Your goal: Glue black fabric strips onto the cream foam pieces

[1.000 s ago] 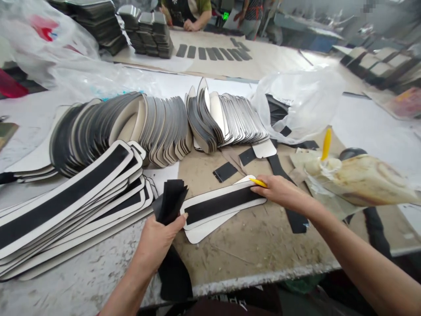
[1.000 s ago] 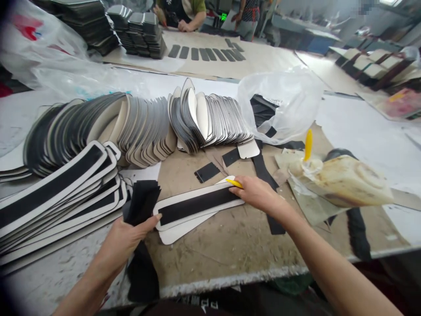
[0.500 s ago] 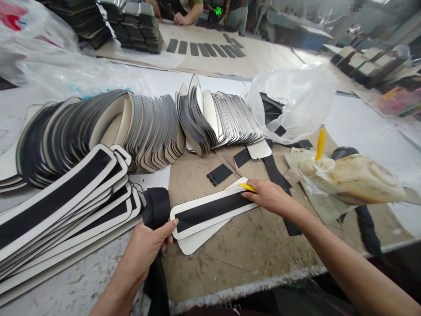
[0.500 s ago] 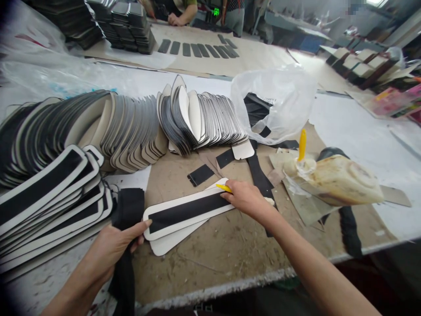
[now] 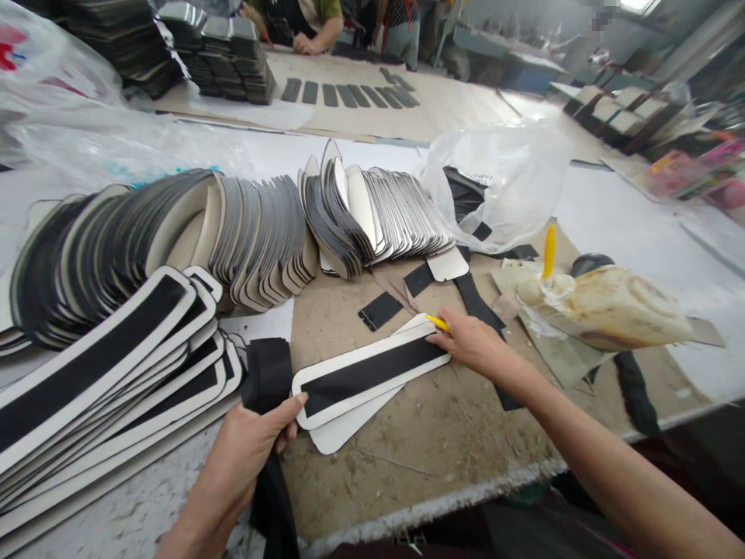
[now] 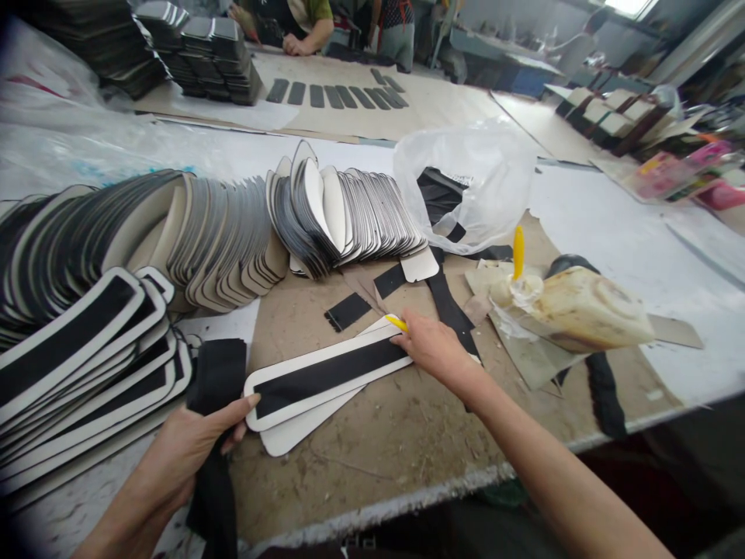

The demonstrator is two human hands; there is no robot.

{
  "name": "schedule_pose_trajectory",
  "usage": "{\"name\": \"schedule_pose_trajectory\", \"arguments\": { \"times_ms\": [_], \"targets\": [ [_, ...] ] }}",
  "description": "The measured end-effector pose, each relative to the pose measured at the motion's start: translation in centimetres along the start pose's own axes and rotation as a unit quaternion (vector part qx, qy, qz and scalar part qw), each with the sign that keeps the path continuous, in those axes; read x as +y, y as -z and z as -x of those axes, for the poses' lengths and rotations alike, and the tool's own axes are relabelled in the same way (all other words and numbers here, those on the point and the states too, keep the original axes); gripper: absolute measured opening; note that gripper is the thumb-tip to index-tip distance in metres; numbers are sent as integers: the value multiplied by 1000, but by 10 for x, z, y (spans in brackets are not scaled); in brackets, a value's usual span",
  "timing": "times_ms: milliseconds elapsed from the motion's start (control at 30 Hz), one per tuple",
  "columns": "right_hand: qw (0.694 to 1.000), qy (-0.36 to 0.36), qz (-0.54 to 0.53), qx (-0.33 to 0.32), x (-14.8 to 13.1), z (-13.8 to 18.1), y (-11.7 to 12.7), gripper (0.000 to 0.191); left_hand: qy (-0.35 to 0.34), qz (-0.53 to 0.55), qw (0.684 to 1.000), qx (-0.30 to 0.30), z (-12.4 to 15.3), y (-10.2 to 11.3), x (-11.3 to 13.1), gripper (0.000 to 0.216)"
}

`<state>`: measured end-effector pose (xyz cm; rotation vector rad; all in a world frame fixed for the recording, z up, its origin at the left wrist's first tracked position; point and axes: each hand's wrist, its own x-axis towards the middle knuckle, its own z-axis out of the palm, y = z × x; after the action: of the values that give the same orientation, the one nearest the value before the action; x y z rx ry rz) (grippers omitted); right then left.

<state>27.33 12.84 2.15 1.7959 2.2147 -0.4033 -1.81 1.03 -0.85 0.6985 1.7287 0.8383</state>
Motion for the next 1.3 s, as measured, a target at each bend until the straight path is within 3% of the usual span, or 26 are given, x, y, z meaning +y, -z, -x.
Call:
{"name": "schedule_pose_trajectory", "arguments": {
  "times_ms": [100,233,400,533,667,767,1000,1300],
  "targets": [
    [997,-13,-40,62,13,11,2,18,-30,15,999,-5,1,6,-3,45],
    [969,3,-212,126,24,25,2,24,-41,48,998,-10,6,11,-2,46],
    [928,10,-366,63,15,37,-1,39,-34,81,996,-12,13,15,1,44],
    [866,-19,-499,32,3,45,-2,39,-30,134,990,-5,19,14,-1,37],
    [888,12,-452,82,-2,50,-1,39,7,231,973,25,22,7,-3,36],
    [905,29,-411,107,-4,54,0,39,26,239,969,61,25,2,-5,37],
    [931,24,-338,136,-4,59,-2,40,-2,270,961,64,31,-6,-11,39],
    [930,26,-340,141,-7,65,1,36,-12,288,956,54,38,-1,-7,42]
  ]
}}
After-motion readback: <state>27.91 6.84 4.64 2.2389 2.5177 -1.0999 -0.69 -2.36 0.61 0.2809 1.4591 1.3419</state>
